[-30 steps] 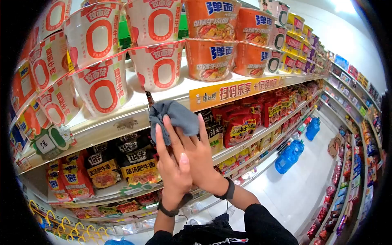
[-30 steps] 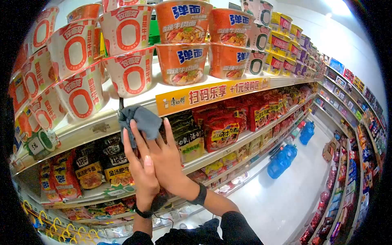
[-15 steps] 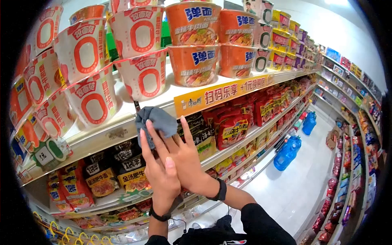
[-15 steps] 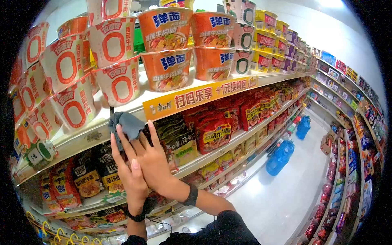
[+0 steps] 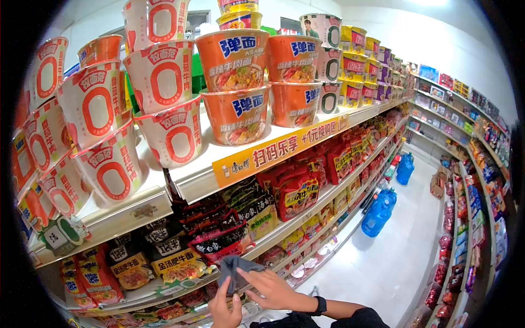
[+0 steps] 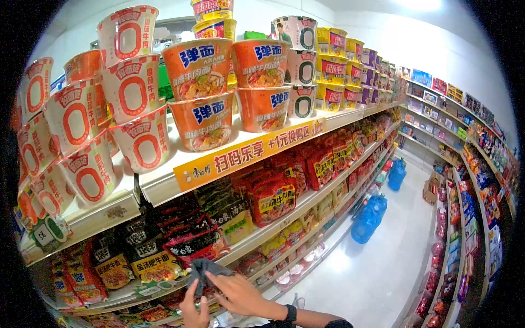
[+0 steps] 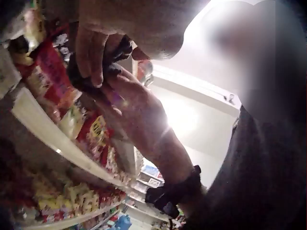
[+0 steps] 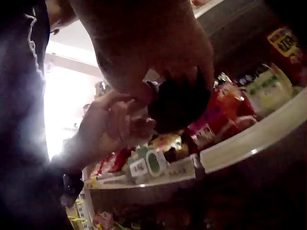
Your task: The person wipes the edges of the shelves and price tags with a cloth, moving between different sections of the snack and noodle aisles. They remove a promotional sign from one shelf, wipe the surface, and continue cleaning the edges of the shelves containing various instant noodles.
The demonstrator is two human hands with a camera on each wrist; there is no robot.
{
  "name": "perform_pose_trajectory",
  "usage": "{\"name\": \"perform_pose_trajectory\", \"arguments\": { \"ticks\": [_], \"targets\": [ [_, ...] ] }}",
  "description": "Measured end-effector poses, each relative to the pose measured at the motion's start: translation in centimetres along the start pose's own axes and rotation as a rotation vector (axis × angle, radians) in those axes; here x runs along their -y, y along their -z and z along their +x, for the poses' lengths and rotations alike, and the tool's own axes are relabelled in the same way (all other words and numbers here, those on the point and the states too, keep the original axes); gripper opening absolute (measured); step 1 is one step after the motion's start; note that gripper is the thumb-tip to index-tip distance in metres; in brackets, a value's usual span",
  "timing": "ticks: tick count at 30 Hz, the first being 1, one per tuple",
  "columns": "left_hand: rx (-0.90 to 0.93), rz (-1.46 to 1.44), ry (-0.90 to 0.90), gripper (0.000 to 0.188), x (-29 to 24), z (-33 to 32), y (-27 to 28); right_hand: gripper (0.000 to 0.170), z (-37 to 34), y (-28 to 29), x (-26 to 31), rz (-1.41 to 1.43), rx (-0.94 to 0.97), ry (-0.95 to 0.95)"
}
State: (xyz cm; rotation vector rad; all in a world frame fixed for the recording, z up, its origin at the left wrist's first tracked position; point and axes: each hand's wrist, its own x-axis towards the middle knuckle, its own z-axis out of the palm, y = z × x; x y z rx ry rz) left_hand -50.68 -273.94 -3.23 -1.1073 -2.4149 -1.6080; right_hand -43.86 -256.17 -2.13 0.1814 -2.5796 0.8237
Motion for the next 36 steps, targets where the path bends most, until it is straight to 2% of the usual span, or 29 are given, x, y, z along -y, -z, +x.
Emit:
{"name": "perform_pose_trajectory", "arguments": {
  "ticks": [2, 3, 5, 6, 7, 8, 11, 12, 14, 16, 17, 18, 19, 20, 21, 23, 24, 27, 28, 31, 32, 35, 36],
  "targets": [
    [0.149, 0.035, 0.222, 0.045, 3.3, -2.1, -0.3, 0.054, -2.2, -1.9, -2.9, 0.02, -0.023, -0.006],
    [0.071, 0.17, 0.001, 0.047, 5.2, -2.9, -0.9, 0.049, -3.1, -2.5, -3.5, 0.035, -0.026, -0.01],
    [-0.062, 0.13, -0.136, 0.037, 7.4, -3.9, -1.7, 0.042, -4.2, -2.5, -3.3, 0.106, 0.013, -0.175],
    [-0.106, 0.103, -0.02, 0.028, 6.7, -4.2, -1.7, 0.041, -4.6, -3.1, -3.6, 0.145, -0.016, -0.202],
    [-0.124, 0.108, -0.059, 0.026, 5.8, -3.7, -1.3, 0.04, -4.9, -3.8, -3.9, 0.182, -0.042, -0.231],
    [-0.118, 0.047, 0.012, 0.025, 5.2, -3.4, -1.0, 0.037, -5.0, -4.1, -3.6, 0.239, -0.069, -0.324],
    [-0.167, -0.129, 0.18, 0.026, 5.6, -3.8, -1.1, 0.028, -5.0, -5.1, -4.0, 0.228, -0.153, -0.424],
    [-0.123, -0.169, 0.242, 0.027, 5.5, -3.7, -0.6, 0.028, -5.0, -4.9, -4.0, 0.308, -0.124, -0.527],
    [-0.16, -0.311, 0.304, 0.026, 6.7, -4.1, -1.0, 0.027, -4.9, -4.4, -3.9, 0.438, -0.094, -0.705],
    [-0.198, -0.463, 0.335, 0.026, 7.3, -4.2, -1.7, 0.023, -5.4, -5.6, -4.9, 0.64, -0.206, -0.699],
    [-0.194, -0.416, 0.315, 0.026, 8.2, -4.3, -2.1, 0.022, -5.6, -5.9, -5.4, 0.758, -0.242, -0.702],
    [-0.187, -0.367, 0.298, 0.026, 8.6, -4.4, -2.3, 0.025, -5.5, -5.6, -5.6, 0.784, -0.161, -0.808],
    [-0.178, -0.319, 0.282, 0.027, 8.7, -4.5, -2.2, 0.029, -5.3, -5.8, -5.6, 0.907, -0.211, -0.775],
    [-0.156, -0.401, 0.307, 0.029, 8.2, -4.5, -2.4, 0.031, -5.1, -6.2, -5.7, 0.975, -0.261, -0.698],
    [-0.119, -0.322, 0.302, 0.03, 7.5, -4.1, -2.3, 0.033, -4.6, -6.5, -5.7, 1.04, -0.316, -0.615],
    [-0.04, -0.165, 0.281, 0.035, 6.7, -3.5, -2.4, 0.039, -3.1, -5.5, -4.5, 1.08, -0.29, -0.636],
    [-0.057, -0.137, 0.29, 0.042, 7.2, -3.3, -2.9, 0.042, -2.6, -5.1, -4.0, 1.098, -0.28, -0.648],
    [0.017, 0.087, 0.092, 0.047, 7.1, -1.3, -3.5, 0.049, -1.7, -6.3, -4.1, 0.523, -0.154, -0.351],
    [0.087, 0.096, 0.107, 0.051, 6.9, -0.7, -3.5, 0.053, -1.3, -6.8, -3.9, 0.394, -0.147, -0.224],
    [0.01, 0.103, 0.057, 0.05, 7.6, -0.3, -4.2, 0.052, -0.2, -8.1, -3.0, 0.348, -0.042, -0.162],
    [-0.031, 0.059, 0.112, 0.052, 7.8, -0.3, -4.5, 0.054, -0.2, -9.2, -3.1, 0.213, -0.096, -0.094],
    [0.004, -0.058, 0.397, 0.053, 9.5, -0.9, -4.9, 0.056, 0.2, -10.4, -3.6, 0.264, -0.047, -0.07],
    [0.006, -0.082, 0.42, 0.052, 9.5, -1.1, -4.9, 0.056, 0.2, -11.2, -3.9, 0.186, -0.113, -0.036]
  ]
}}
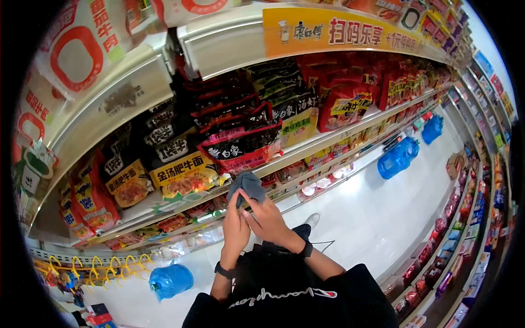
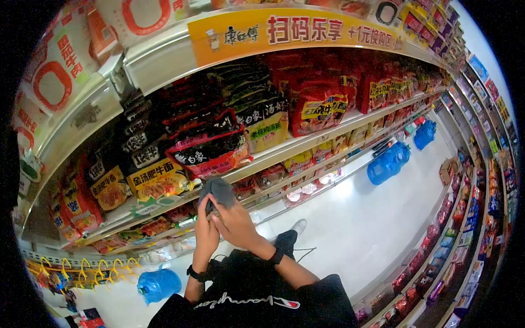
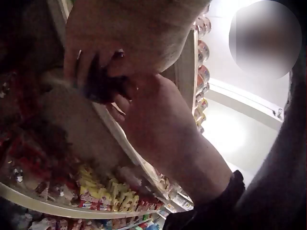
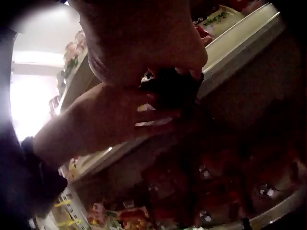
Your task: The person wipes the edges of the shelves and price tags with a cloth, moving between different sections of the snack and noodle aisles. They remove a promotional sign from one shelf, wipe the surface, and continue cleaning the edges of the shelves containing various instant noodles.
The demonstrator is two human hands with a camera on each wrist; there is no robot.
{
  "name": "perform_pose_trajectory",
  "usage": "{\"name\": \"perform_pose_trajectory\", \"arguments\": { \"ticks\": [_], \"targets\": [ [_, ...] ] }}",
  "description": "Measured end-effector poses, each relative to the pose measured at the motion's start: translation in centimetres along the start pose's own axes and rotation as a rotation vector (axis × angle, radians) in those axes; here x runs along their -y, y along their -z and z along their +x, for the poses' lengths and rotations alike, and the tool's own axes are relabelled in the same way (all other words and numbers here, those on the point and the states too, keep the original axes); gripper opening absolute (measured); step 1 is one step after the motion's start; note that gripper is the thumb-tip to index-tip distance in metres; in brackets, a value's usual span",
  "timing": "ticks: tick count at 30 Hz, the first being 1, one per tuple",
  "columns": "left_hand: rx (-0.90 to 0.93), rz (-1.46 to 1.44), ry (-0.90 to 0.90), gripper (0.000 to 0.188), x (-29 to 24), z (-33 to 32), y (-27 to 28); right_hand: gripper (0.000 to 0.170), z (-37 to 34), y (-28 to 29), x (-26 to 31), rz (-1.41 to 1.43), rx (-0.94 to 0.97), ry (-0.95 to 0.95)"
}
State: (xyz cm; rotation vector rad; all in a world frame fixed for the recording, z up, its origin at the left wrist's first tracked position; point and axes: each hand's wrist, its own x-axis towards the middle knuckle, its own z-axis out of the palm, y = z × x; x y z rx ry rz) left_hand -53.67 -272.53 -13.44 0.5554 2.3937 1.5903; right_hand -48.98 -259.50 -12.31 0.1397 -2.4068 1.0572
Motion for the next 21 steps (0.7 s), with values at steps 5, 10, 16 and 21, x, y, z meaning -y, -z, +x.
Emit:
{"name": "perform_pose_trajectory", "arguments": {
  "ticks": [5, 10, 16, 21],
  "targets": [
    [-0.051, 0.093, -0.218, 0.052, -0.2, 0.5, -0.1, 0.053, -0.1, -0.3, -0.5, -0.017, -0.086, 0.008],
    [-0.087, 0.085, -0.222, 0.053, -0.3, 1.2, -0.7, 0.048, 0.4, 0.0, -0.5, -0.055, -0.108, -0.037],
    [-0.001, 0.213, -0.265, 0.06, 2.4, -0.7, -1.3, 0.045, -1.3, -0.5, -1.4, -0.064, 0.002, -0.159],
    [-0.061, 0.17, -0.284, 0.051, 1.1, -1.8, -0.1, 0.042, -0.6, 1.3, 0.2, -0.061, 0.087, -0.166]
  ]
}}
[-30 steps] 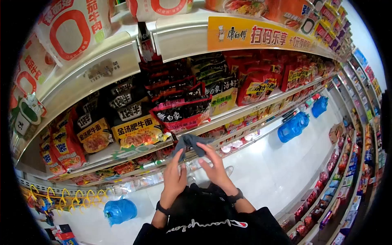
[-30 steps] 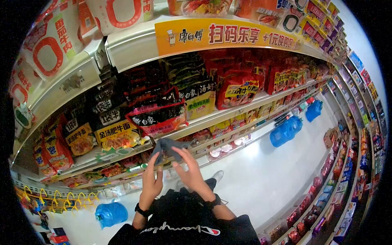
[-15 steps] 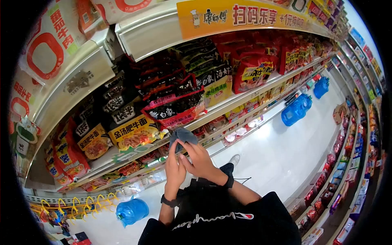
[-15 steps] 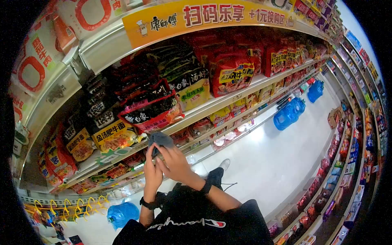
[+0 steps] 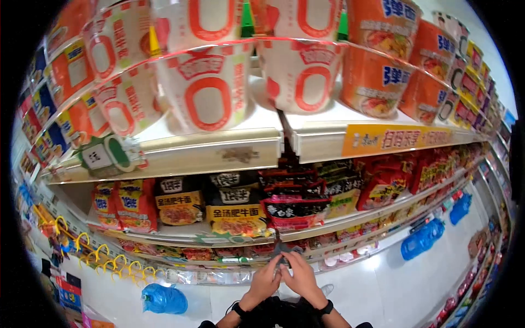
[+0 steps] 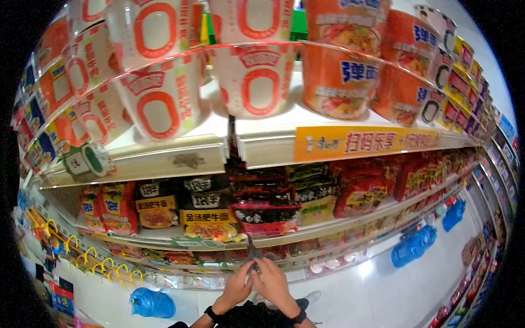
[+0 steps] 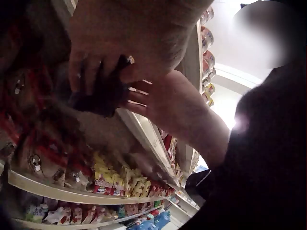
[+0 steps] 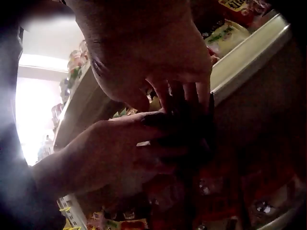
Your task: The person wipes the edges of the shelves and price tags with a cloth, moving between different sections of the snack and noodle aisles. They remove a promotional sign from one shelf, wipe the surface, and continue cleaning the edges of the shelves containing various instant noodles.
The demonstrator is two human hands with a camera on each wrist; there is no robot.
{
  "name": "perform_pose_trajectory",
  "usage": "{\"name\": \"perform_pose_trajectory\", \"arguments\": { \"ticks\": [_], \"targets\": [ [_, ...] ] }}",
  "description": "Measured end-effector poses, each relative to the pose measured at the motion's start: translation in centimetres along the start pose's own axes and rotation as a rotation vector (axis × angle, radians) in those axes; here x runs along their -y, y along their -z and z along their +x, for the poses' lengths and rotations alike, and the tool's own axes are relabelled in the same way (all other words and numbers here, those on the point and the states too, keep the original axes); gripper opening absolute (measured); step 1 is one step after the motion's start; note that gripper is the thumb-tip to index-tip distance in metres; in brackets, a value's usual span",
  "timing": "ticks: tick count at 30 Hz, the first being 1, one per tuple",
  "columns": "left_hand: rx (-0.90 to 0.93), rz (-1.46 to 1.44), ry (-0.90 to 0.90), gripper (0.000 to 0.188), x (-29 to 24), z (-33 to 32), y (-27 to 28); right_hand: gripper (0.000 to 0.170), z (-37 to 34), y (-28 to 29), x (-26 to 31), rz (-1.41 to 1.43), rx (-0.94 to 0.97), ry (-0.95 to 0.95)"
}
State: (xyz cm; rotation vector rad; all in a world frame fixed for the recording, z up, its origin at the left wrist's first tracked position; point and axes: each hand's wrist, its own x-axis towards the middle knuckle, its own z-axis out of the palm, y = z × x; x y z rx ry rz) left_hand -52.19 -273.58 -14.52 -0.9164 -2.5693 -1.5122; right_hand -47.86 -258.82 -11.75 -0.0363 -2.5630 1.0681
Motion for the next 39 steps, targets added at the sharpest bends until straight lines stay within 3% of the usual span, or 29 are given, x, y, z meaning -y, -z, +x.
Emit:
{"name": "perform_pose_trajectory", "arguments": {
  "ticks": [4, 12, 13, 16, 23, 27, 30, 36, 39],
  "targets": [
    [-0.088, -0.05, -0.051, 0.047, -1.2, 0.5, 1.8, 0.034, 1.0, 1.6, 2.2, 0.131, -0.064, 0.076],
    [-0.205, -0.106, 0.127, 0.044, -4.2, 0.5, 4.9, 0.027, 3.5, 3.5, 6.1, 0.294, -0.077, 0.164],
    [-0.262, -0.101, 0.088, 0.044, -4.6, 0.4, 4.7, 0.026, 3.5, 3.5, 6.3, 0.3, -0.069, 0.181],
    [-0.407, -0.037, -0.048, 0.042, -4.7, 0.6, 5.4, 0.028, 3.5, 3.0, 5.7, 0.294, -0.038, 0.262],
    [-0.46, -0.021, -0.035, 0.037, -5.6, -0.8, 5.1, 0.045, 3.3, 3.2, 4.1, 0.197, 0.019, 0.338],
    [-0.432, -0.007, -0.017, 0.039, -6.1, -0.9, 5.2, 0.043, 3.2, 3.1, 3.5, 0.229, 0.077, 0.302],
    [-0.514, 0.0, -0.04, 0.039, -5.6, -0.9, 4.7, 0.041, 3.2, 3.0, 2.7, 0.271, 0.073, 0.256],
    [-0.537, 0.019, 0.058, 0.043, -6.0, -1.6, 5.0, 0.036, 3.7, 3.3, 1.5, 0.402, 0.163, 0.121],
    [-0.565, 0.052, 0.152, 0.045, -6.2, -2.6, 4.8, 0.032, 4.4, 3.3, 1.9, 0.345, 0.231, 0.171]
  ]
}}
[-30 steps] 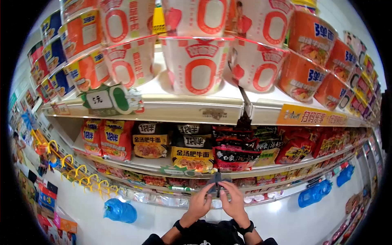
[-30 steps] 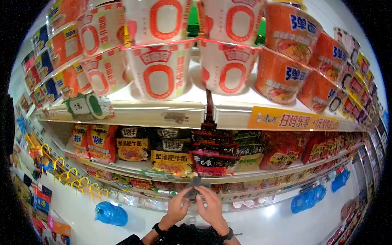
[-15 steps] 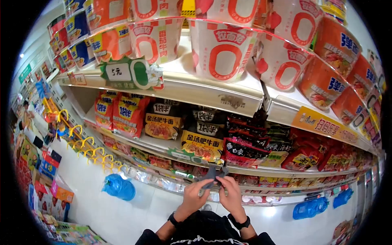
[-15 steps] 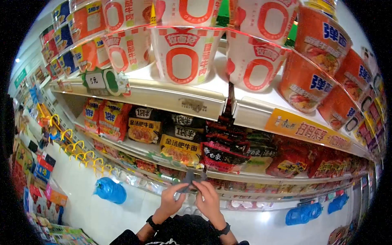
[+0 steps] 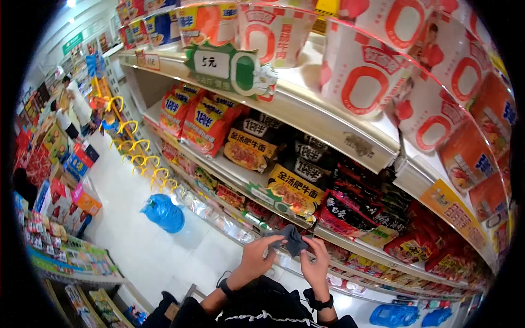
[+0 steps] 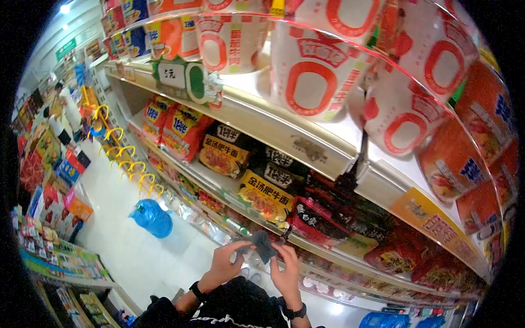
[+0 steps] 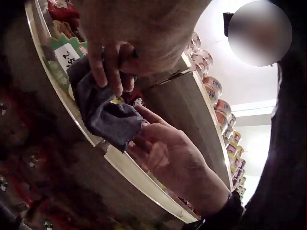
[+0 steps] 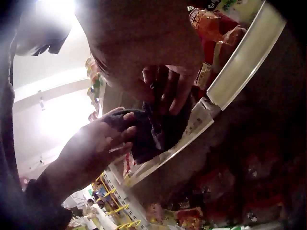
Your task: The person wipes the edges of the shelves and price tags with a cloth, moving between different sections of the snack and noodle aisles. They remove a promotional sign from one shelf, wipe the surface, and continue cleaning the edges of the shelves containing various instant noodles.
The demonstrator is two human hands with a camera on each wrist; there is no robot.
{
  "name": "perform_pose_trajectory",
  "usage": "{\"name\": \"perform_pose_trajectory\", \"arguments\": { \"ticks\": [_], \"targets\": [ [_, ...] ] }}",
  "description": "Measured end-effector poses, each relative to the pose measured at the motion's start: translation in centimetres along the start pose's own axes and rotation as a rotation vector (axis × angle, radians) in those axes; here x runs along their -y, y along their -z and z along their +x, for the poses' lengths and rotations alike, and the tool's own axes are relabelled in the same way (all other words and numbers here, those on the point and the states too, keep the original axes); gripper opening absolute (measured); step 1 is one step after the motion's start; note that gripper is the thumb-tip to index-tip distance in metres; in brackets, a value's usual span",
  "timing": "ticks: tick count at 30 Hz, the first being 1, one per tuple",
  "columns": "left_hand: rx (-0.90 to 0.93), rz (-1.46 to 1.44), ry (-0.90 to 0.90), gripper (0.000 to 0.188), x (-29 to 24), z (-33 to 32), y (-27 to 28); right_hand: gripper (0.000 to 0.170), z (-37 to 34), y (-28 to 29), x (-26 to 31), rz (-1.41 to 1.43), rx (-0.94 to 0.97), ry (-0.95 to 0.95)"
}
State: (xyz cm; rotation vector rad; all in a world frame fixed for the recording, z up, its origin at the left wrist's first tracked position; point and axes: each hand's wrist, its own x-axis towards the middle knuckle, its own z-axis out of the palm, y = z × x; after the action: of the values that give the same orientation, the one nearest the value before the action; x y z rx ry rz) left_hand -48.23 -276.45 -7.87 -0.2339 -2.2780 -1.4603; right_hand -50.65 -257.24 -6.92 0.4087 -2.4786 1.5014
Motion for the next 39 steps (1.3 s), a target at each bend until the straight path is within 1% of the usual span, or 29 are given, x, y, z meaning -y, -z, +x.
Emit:
{"name": "perform_pose_trajectory", "arguments": {
  "ticks": [3, 4, 5, 6, 8, 11, 14, 18, 19, 20, 21, 22, 23, 25, 26, 29, 30, 33, 35, 39],
  "targets": [
    [-0.025, 0.02, 0.092, 0.044, 0.8, -0.9, 0.0, 0.028, 0.6, -0.6, -0.1, 0.081, 0.078, -0.034],
    [-0.028, 0.002, 0.132, 0.042, 0.3, -1.0, 0.2, 0.025, 0.7, -0.9, -0.3, 0.024, 0.085, 0.036],
    [-0.031, -0.018, 0.173, 0.04, 0.1, -1.3, 0.3, 0.025, 0.6, -1.1, -0.3, 0.016, 0.11, 0.038],
    [-0.048, 0.013, 0.173, 0.04, 0.2, -1.5, 0.2, 0.025, 0.5, -1.3, -0.3, 0.007, 0.132, 0.042],
    [-0.078, 0.076, 0.169, 0.04, 0.6, -1.9, 0.2, 0.024, 0.4, -1.6, 0.1, 0.031, 0.172, 0.034],
    [-0.108, 0.162, 0.151, 0.034, 0.7, -2.1, 0.3, 0.023, 0.0, -1.9, -0.9, 0.069, 0.243, -0.009],
    [-0.129, 0.224, 0.104, 0.023, 0.8, -2.4, 0.1, 0.024, -0.3, -2.0, -1.3, 0.085, 0.284, 0.001],
    [-0.049, 0.229, 0.096, 0.015, 1.4, -2.8, -0.4, 0.031, -0.6, -1.7, -1.1, 0.003, 0.343, 0.008],
    [-0.022, 0.244, 0.083, 0.015, 1.5, -2.6, -0.3, 0.04, -0.7, -1.9, -1.1, -0.009, 0.332, 0.035],
    [0.003, 0.255, 0.073, 0.015, 1.6, -2.5, -0.2, 0.042, -0.7, -2.0, -0.5, -0.014, 0.337, 0.021],
    [-0.01, 0.238, -0.001, 0.015, 2.1, -2.4, -0.2, 0.043, -0.7, -2.3, 0.3, -0.024, 0.343, 0.005],
    [0.014, 0.19, -0.007, 0.015, 2.1, -2.3, 0.0, 0.043, -0.7, -2.5, 1.1, -0.039, 0.363, 0.007],
    [0.03, 0.145, -0.021, 0.014, 2.3, -2.2, 0.4, 0.043, -1.3, -3.1, 1.1, -0.033, 0.343, 0.01],
    [0.047, 0.104, -0.033, 0.015, 2.3, -1.7, 1.6, 0.041, -1.8, -5.3, 0.7, -0.009, 0.296, 0.038],
    [0.056, 0.091, -0.041, 0.015, 2.5, -1.6, 2.4, 0.038, -2.0, -6.1, 1.4, -0.046, 0.298, -0.015],
    [0.03, 0.079, -0.075, 0.017, 4.0, -1.8, 5.7, 0.035, -2.0, -9.4, 2.9, -0.032, 0.218, 0.048],
    [0.074, 0.076, -0.053, 0.018, 4.4, -1.8, 7.3, 0.033, -1.9, -10.5, 4.0, -0.027, 0.221, 0.008],
    [0.103, 0.044, -0.049, 0.018, 7.0, -2.3, 11.4, 0.031, -2.1, -14.4, 6.2, -0.031, 0.151, 0.025],
    [0.141, -0.01, -0.03, 0.014, 7.9, -1.8, 14.1, 0.031, -2.5, -16.9, 7.4, -0.018, 0.157, 0.007],
    [0.205, -0.157, -0.014, 0.013, 9.6, -1.0, 17.1, 0.032, -3.1, -19.6, 9.2, -0.104, 0.124, 0.025]
  ]
}}
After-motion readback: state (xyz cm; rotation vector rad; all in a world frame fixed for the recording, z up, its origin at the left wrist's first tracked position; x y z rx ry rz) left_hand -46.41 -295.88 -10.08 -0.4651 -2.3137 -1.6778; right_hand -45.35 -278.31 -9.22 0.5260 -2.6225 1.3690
